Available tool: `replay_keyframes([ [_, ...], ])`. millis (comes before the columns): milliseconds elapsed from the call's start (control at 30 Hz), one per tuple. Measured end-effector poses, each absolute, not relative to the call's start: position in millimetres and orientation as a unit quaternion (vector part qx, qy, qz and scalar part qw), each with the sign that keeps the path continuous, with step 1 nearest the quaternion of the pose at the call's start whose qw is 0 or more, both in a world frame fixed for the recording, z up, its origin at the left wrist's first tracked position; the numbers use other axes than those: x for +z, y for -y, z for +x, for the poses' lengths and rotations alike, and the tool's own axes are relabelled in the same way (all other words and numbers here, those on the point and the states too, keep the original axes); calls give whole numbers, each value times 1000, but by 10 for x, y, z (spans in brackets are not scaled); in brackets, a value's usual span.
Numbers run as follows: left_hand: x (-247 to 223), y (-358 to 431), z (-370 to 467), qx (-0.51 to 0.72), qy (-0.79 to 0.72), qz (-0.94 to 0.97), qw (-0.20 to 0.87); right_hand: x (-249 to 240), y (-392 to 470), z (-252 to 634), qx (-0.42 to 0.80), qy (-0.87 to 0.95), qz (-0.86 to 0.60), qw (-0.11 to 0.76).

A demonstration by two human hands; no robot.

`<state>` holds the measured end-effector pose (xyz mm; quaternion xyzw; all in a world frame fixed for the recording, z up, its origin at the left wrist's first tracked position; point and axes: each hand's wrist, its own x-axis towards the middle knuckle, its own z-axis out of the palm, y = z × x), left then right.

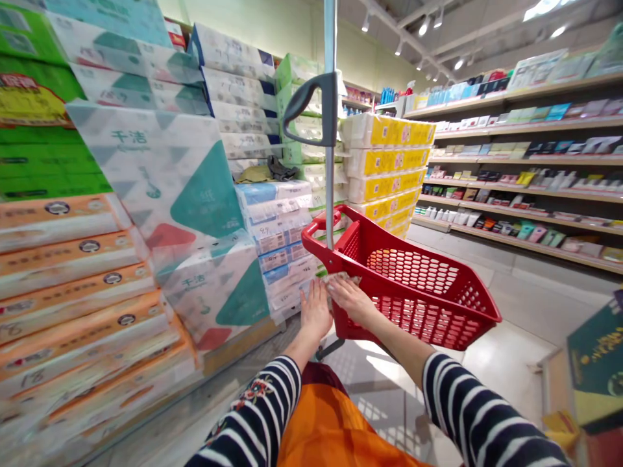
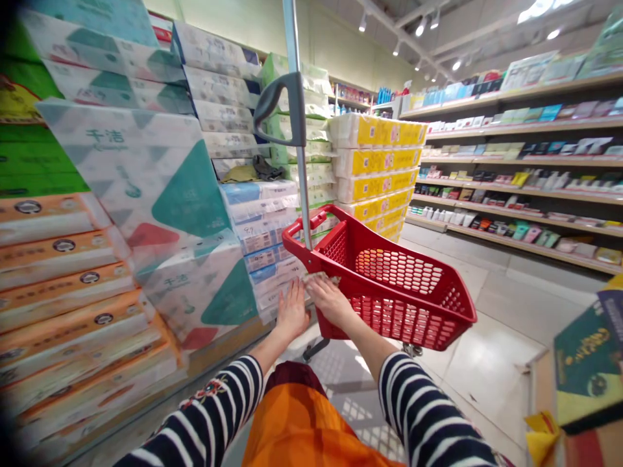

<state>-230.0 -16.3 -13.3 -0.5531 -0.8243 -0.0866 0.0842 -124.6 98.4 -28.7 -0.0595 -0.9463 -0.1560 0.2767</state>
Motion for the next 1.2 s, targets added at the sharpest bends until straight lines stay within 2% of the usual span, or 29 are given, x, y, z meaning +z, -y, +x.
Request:
replay_keyframes([
  [100,-26,74,-2294,-104,827,-545,93,142,-1087,-1273,-179,926,-66,325],
  [200,-2,34,-2220,-113,822,-549,101,241,-1127,-1286,-187,929,-55,314],
  [433,-172,122,-2057,-99,807,-574,94,-588,-983,-975,-143,954,-135,228],
  [533,-219,124,-1979,-92,796,-592,89,-768,-937,-764,-133,960,-145,202],
  [600,-218,101,-1930,-92,792,-598,86,-688,-938,-672,-136,956,-137,220],
  [767,-117,-3,-1884,-109,799,-583,98,-139,-1056,-657,-146,910,-164,352],
  [867,-58,-42,-1858,-117,798,-579,117,-22,-1118,-689,-149,904,-174,360],
  [1200,-298,42,-1529,-74,743,-654,121,-784,-983,-424,-123,936,-214,251],
])
